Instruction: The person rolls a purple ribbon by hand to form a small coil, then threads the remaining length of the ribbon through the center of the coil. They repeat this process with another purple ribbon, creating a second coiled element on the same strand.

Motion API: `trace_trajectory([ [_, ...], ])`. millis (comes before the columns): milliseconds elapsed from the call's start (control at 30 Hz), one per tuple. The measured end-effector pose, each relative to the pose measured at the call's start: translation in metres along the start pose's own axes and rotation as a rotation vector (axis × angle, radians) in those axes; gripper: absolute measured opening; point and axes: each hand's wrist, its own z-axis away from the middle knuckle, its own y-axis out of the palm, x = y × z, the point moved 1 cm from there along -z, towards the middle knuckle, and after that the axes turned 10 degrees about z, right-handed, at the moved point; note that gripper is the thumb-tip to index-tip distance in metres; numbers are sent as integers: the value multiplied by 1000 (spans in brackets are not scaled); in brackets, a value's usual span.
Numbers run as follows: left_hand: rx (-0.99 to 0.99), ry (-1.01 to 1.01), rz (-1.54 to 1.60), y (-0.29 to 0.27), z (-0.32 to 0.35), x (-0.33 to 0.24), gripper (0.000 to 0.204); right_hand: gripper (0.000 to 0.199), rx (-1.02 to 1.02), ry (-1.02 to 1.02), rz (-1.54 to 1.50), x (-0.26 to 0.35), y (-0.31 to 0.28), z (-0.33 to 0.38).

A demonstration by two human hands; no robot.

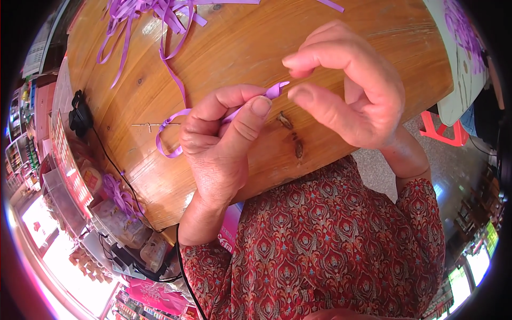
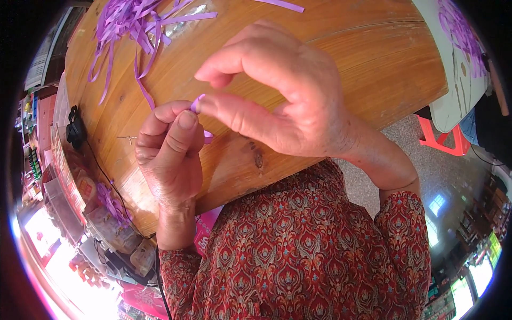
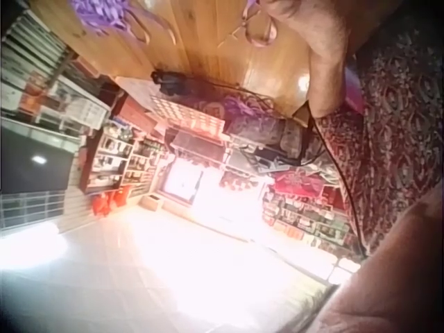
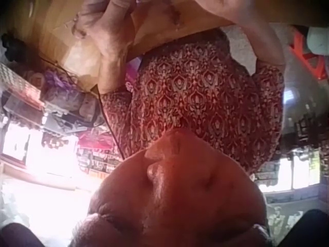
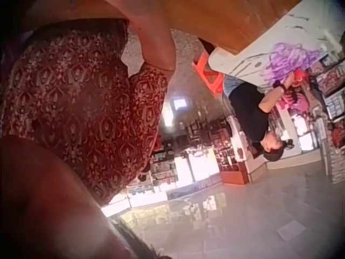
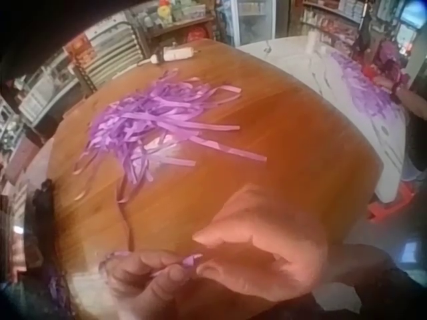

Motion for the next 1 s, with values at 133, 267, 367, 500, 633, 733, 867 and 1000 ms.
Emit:
trace_trajectory([
  [133,-28,-25,11,5,0,-1,13,43,-10,-181,187,1,3,-3],
  [267,57,-1,18,6,0,-2,12,41,-15,-246,313,-2,10,1],
  [367,47,-37,-56,8,-1,-4,11,36,56,-265,384,-3,8,5],
  [500,101,56,-328,6,-2,-7,8,31,63,-307,404,-3,5,6],
  [633,48,85,-317,5,-2,-9,4,27,100,-319,424,-5,-3,5],
  [733,39,85,-344,5,-1,-9,5,25,94,-300,377,-7,-4,7],
  [867,32,85,-311,2,-1,-9,5,25,81,-300,378,-10,-7,8],
  [1000,14,81,-291,3,-2,-9,5,25,82,-286,360,-12,-9,8],
])
